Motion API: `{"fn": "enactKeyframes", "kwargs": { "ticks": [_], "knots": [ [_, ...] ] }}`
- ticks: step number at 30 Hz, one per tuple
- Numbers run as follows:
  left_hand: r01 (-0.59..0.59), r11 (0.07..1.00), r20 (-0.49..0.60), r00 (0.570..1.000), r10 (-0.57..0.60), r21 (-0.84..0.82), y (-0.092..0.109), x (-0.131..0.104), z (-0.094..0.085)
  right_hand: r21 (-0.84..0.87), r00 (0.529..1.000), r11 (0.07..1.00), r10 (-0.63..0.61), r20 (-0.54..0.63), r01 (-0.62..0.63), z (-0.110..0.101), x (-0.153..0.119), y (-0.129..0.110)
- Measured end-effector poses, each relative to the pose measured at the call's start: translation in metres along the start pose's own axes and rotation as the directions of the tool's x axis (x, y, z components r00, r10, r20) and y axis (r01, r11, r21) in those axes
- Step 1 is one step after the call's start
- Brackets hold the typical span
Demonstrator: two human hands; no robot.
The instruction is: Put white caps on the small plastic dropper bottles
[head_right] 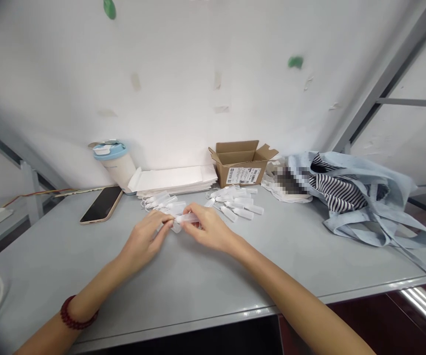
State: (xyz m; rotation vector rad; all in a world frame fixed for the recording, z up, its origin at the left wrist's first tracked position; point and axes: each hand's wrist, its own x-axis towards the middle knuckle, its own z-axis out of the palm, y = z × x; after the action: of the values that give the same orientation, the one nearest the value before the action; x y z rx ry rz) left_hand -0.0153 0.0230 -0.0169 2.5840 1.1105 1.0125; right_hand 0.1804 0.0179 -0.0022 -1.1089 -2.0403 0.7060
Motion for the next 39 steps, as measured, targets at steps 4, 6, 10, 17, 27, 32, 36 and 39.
{"fn": "enactKeyframes", "kwargs": {
  "ticks": [4, 6, 10, 17, 27, 32, 36, 39],
  "knots": [
    [0.091, 0.993, -0.07, 0.993, -0.096, -0.075, 0.0, 0.004, -0.007, 0.015, 0.999, 0.999, 0.033, -0.018, -0.033, -0.003, 0.002, -0.003],
    [0.126, 0.988, -0.075, 0.988, -0.133, -0.088, 0.0, 0.004, -0.008, 0.026, 0.998, 0.998, 0.056, -0.023, -0.055, -0.003, 0.002, -0.002],
    [0.166, 0.979, -0.044, 0.984, -0.172, -0.122, 0.001, 0.004, -0.008, 0.063, 0.997, 0.995, 0.076, -0.011, -0.075, -0.004, 0.002, -0.003],
    [0.206, 0.952, 0.002, 0.978, -0.211, -0.226, 0.005, 0.002, -0.009, 0.08, 0.998, 0.995, 0.057, 0.025, -0.059, 0.0, 0.0, -0.005],
    [0.223, 0.946, 0.049, 0.975, -0.217, -0.234, 0.005, -0.001, -0.005, 0.017, 1.0, 1.0, 0.001, 0.027, -0.001, 0.004, -0.002, 0.002],
    [0.229, 0.941, 0.083, 0.973, -0.215, -0.25, 0.004, -0.002, -0.003, -0.006, 0.999, 0.999, -0.035, 0.033, 0.035, 0.008, -0.001, 0.007],
    [0.233, 0.94, 0.111, 0.971, -0.211, -0.249, 0.004, -0.003, -0.001, -0.008, 0.998, 0.999, -0.039, 0.044, 0.04, 0.01, -0.001, 0.009],
    [0.219, 0.945, 0.112, 0.974, -0.197, -0.244, 0.003, -0.003, 0.0, -0.019, 0.998, 0.999, -0.042, 0.054, 0.043, 0.01, -0.001, 0.01]
  ]
}}
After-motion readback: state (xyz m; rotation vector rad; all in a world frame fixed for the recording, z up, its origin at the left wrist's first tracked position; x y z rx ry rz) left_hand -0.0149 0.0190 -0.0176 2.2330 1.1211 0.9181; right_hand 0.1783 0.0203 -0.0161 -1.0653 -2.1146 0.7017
